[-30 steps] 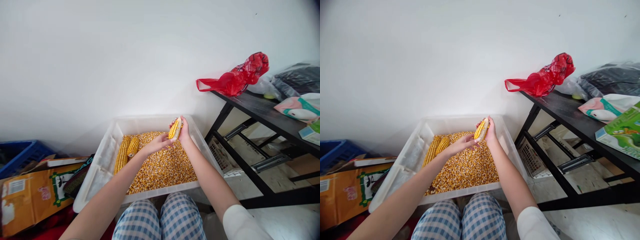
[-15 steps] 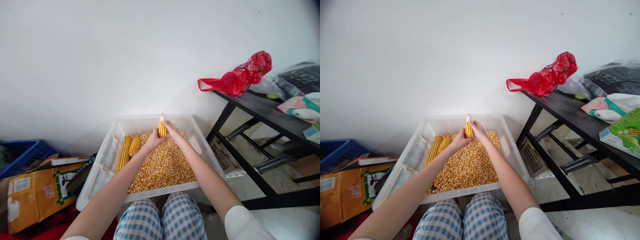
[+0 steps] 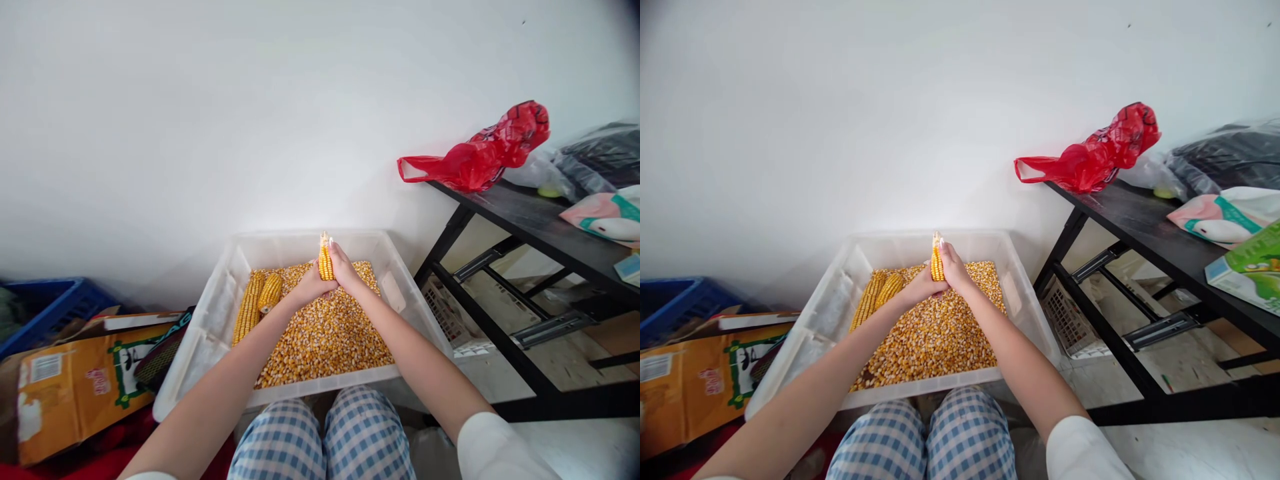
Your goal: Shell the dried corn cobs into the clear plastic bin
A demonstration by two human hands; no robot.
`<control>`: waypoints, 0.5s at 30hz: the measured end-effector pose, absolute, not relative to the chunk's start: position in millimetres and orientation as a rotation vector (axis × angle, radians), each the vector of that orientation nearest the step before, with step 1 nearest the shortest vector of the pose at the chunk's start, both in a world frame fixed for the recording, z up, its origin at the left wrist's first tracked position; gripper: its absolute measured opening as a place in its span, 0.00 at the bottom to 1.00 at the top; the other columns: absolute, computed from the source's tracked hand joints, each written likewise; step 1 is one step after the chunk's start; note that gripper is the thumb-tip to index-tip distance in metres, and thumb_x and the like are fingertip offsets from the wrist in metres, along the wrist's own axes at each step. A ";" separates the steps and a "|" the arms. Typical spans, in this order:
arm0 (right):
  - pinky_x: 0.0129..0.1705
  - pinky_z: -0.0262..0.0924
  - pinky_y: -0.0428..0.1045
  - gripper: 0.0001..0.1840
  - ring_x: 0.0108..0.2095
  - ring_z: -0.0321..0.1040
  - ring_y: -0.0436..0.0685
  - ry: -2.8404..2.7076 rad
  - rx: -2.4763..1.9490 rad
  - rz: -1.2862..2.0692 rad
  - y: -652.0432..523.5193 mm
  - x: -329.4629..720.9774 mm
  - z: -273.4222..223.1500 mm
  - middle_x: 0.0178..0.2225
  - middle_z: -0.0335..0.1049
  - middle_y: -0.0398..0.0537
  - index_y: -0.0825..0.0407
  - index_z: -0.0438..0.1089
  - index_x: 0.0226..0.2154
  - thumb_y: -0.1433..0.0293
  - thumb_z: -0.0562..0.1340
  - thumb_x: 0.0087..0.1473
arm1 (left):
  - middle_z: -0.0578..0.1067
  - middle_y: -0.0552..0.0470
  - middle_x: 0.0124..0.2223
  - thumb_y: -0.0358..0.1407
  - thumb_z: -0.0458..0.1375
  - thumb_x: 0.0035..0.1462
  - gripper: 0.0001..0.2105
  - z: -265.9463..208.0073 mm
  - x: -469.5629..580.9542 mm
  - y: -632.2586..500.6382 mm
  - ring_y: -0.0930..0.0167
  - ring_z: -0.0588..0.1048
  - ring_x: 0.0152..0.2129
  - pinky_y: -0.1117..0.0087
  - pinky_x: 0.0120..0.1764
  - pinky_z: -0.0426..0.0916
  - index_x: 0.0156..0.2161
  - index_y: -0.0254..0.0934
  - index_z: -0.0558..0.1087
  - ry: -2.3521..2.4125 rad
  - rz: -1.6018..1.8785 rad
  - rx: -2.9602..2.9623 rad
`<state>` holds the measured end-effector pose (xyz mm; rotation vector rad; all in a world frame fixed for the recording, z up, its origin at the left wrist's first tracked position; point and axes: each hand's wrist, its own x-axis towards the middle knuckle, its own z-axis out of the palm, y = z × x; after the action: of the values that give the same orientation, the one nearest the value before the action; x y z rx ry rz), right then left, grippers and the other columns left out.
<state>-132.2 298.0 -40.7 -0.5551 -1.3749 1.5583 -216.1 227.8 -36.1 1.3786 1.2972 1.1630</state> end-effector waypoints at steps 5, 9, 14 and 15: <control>0.22 0.60 0.41 0.16 0.19 0.62 0.46 -1.301 -0.614 1.560 303.7 -131.6 -45.7 0.18 0.64 0.35 0.50 0.67 0.25 0.55 0.58 0.51 | 0.65 0.57 0.19 0.32 0.57 0.43 0.06 -37.8 -219.9 226.6 0.77 0.62 0.15 0.75 0.19 0.58 0.25 0.35 0.63 1.250 1.088 1.371; 0.19 0.60 0.43 0.18 0.16 0.61 0.47 -1.286 -0.619 1.676 301.2 -129.5 -37.6 0.16 0.65 0.37 0.51 0.68 0.24 0.53 0.59 0.50 | 0.67 0.54 0.21 0.35 0.57 0.45 0.07 -35.4 -221.6 225.1 0.76 0.64 0.17 0.74 0.20 0.58 0.27 0.34 0.64 1.232 1.072 1.355; 0.16 0.57 0.42 0.15 0.14 0.59 0.47 -1.356 -0.539 1.817 297.4 -125.0 -23.5 0.17 0.66 0.35 0.50 0.71 0.32 0.56 0.62 0.48 | 0.72 0.50 0.32 0.40 0.59 0.45 0.16 -23.9 -222.5 220.7 0.73 0.70 0.25 0.76 0.23 0.61 0.40 0.36 0.65 1.139 1.099 1.184; 0.16 0.57 0.42 0.14 0.14 0.60 0.47 -1.385 -0.532 1.810 297.1 -124.2 -21.9 0.18 0.66 0.35 0.49 0.71 0.33 0.57 0.63 0.47 | 0.72 0.49 0.34 0.43 0.57 0.47 0.18 -22.7 -222.7 221.0 0.72 0.71 0.26 0.75 0.23 0.62 0.42 0.37 0.65 1.086 1.105 1.128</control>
<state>-124.2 297.1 -21.9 -0.5322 -1.3850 1.8100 -222.7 221.0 -22.7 1.1281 1.0859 1.1054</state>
